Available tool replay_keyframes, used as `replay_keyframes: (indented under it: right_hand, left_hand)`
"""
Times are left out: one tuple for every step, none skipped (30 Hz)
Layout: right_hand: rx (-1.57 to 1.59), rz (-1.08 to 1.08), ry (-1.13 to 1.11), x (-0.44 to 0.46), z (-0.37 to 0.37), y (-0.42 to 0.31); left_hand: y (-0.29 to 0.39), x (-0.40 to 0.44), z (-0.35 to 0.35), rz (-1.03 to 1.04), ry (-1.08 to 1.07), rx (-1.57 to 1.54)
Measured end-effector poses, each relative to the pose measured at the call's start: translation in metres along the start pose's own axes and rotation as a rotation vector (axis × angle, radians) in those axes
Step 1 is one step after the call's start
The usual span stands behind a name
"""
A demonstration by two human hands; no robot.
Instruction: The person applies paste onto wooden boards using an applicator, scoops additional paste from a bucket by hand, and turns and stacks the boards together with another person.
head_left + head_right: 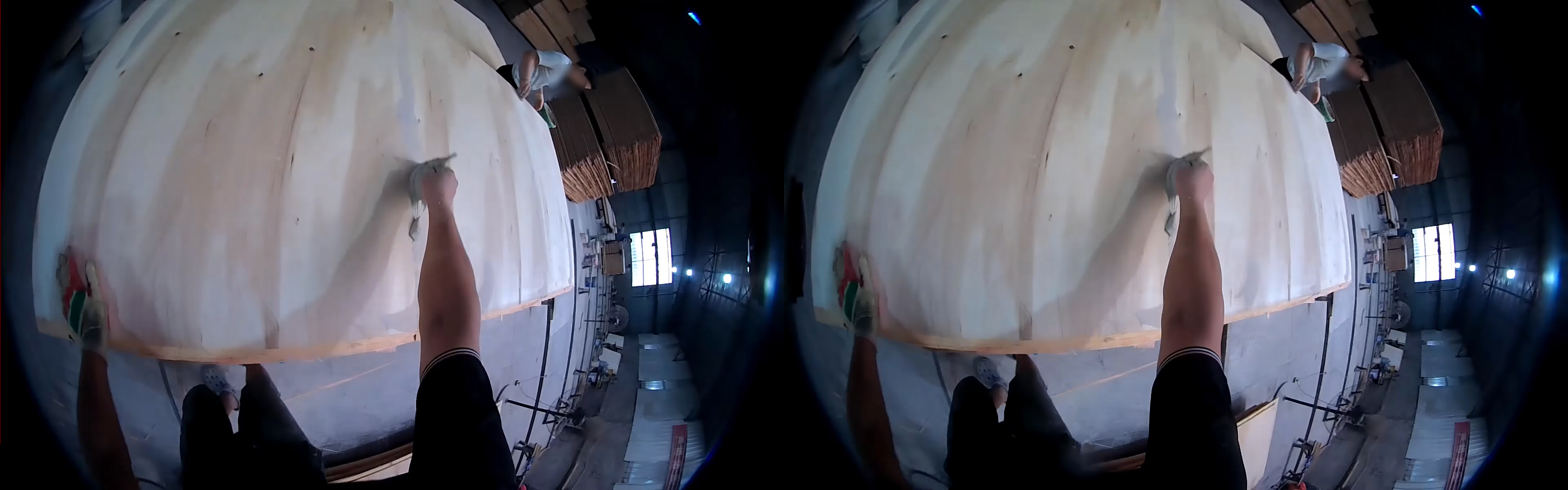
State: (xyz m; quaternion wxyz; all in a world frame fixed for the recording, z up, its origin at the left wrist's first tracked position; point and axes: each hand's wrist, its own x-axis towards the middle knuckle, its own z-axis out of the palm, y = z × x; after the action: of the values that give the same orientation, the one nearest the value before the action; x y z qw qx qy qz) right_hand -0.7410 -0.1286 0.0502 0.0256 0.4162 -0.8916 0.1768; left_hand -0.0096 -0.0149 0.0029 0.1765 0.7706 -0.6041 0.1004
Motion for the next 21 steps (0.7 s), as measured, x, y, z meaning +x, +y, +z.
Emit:
replay_keyframes:
  right_hand:
    - [0.039, -0.104, 0.031, -0.008, 0.004, 0.006]
    - [-0.015, -0.221, 0.0, -0.016, 0.008, 0.013]
    - [-0.01, -0.208, -0.001, -0.018, 0.012, 0.024]
    - [0.068, -0.321, -0.084, -0.023, 0.005, 0.042]
    - [0.148, -0.435, -0.16, -0.029, -0.003, 0.056]
    - [0.141, -0.547, -0.179, -0.05, -0.018, 0.064]
    - [0.125, -0.655, -0.198, -0.076, -0.038, 0.076]
    - [0.093, -0.57, -0.257, -0.099, -0.044, 0.095]
    - [0.041, -0.653, -0.232, -0.131, -0.061, 0.119]
    - [0.098, -0.469, -0.276, -0.167, -0.07, 0.141]
    - [0.07, -0.451, -0.296, -0.207, -0.091, 0.147]
    - [0.145, -0.487, -0.268, -0.245, -0.101, 0.158]
    - [0.114, -0.458, -0.217, -0.285, -0.109, 0.162]
    - [0.075, -0.508, -0.148, -0.318, -0.108, 0.16]
    - [0.129, -0.405, -0.198, -0.345, -0.116, 0.138]
    - [0.106, -0.31, -0.229, -0.363, -0.115, 0.116]
    - [0.091, -0.218, -0.26, -0.378, -0.115, 0.095]
    - [-0.001, -0.05, -0.416, -0.387, -0.122, 0.065]
    - [0.138, -0.063, -0.539, -0.392, -0.123, 0.045]
    - [0.297, -0.134, -0.588, -0.401, -0.131, 0.015]
    - [0.454, -0.202, -0.645, -0.409, -0.146, -0.021]
  left_hand:
    - [0.003, -0.006, -0.001, -0.019, -0.016, -0.033]
    - [0.007, -0.01, -0.004, -0.039, -0.021, -0.071]
    - [0.011, -0.012, -0.006, -0.05, -0.022, -0.105]
    - [0.021, -0.017, -0.006, -0.068, -0.03, -0.138]
    - [0.015, -0.019, -0.007, -0.046, -0.021, -0.14]
    - [0.012, -0.021, -0.007, -0.024, -0.015, -0.118]
    - [0.008, -0.023, -0.005, -0.001, -0.015, -0.098]
    - [0.003, -0.022, -0.003, 0.021, -0.015, -0.081]
    - [-0.001, -0.022, 0.0, 0.044, -0.016, -0.069]
    - [-0.004, -0.02, 0.003, 0.065, -0.018, -0.054]
    - [-0.009, -0.019, 0.007, 0.084, -0.016, -0.04]
    - [-0.014, -0.016, 0.011, 0.105, -0.006, -0.019]
    - [-0.019, -0.012, 0.014, 0.124, 0.006, 0.004]
    - [-0.023, -0.01, 0.017, 0.146, 0.015, 0.039]
    - [-0.028, -0.008, 0.022, 0.171, 0.03, 0.067]
    - [-0.036, -0.009, 0.027, 0.196, 0.053, 0.104]
    - [-0.049, -0.014, 0.04, 0.259, 0.086, 0.14]
    - [-0.058, -0.011, 0.054, 0.327, 0.121, 0.185]
    - [-0.053, -0.002, 0.039, 0.299, -0.028, 0.163]
    - [-0.043, 0.008, 0.012, 0.256, -0.177, 0.15]
    - [-0.044, 0.015, -0.012, 0.326, -0.115, 0.106]
